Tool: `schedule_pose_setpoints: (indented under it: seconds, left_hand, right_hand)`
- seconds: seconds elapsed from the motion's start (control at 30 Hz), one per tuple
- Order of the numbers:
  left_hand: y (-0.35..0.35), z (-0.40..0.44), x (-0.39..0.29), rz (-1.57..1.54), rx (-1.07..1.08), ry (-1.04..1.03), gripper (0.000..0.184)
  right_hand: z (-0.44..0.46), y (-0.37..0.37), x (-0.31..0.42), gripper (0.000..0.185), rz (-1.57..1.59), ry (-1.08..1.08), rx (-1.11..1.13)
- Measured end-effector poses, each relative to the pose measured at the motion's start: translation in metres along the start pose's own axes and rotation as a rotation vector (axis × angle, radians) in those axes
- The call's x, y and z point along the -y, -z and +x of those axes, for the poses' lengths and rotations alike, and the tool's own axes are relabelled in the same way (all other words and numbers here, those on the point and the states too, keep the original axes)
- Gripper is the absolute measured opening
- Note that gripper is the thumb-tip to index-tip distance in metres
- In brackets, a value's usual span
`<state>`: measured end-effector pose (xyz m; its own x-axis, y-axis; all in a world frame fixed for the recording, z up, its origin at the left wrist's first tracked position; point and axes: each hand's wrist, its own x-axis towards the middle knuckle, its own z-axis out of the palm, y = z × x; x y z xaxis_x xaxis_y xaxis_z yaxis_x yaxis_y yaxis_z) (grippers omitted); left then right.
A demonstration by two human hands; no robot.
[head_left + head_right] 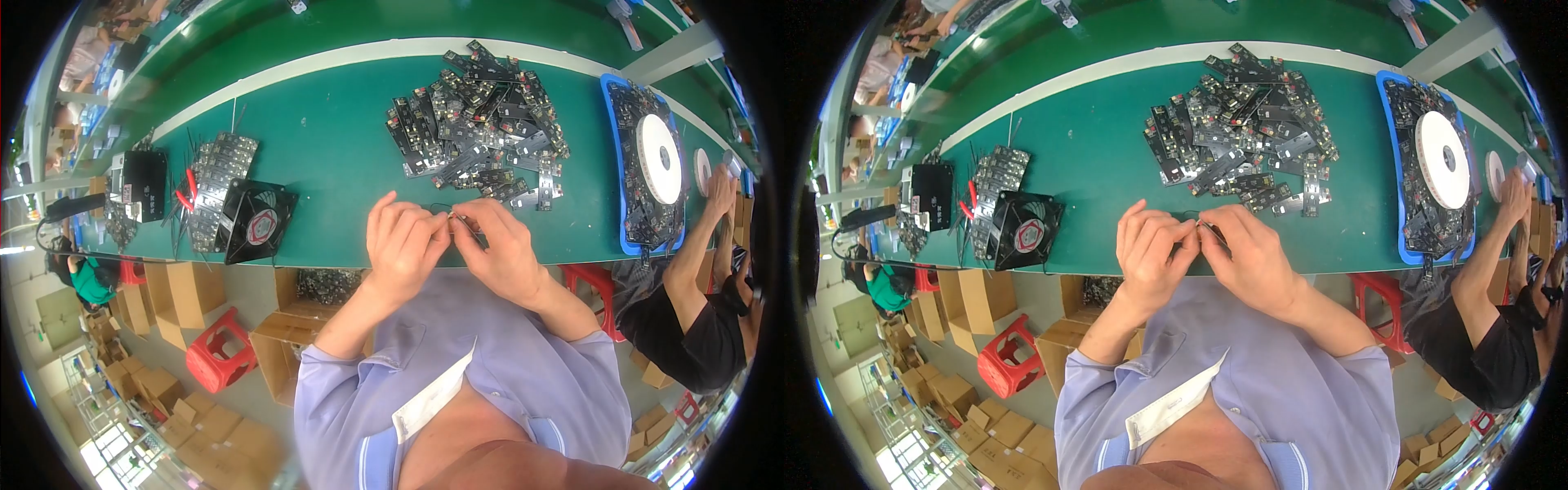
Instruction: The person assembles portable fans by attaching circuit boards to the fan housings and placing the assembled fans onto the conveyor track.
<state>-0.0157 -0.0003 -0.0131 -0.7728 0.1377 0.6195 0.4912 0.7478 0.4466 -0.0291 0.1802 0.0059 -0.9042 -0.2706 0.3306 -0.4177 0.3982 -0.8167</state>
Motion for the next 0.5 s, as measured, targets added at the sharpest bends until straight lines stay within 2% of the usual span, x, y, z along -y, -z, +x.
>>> schedule_pose_setpoints:
  seconds: [0.5]
  left_hand:
    - [-0.0007, -0.0004, -0.0002, 0.003, 0.008, 0.005, 0.026]
  right_hand:
    - [0.0016, 0.0007, -0.0002, 0.025, -0.049, 0.025, 0.013]
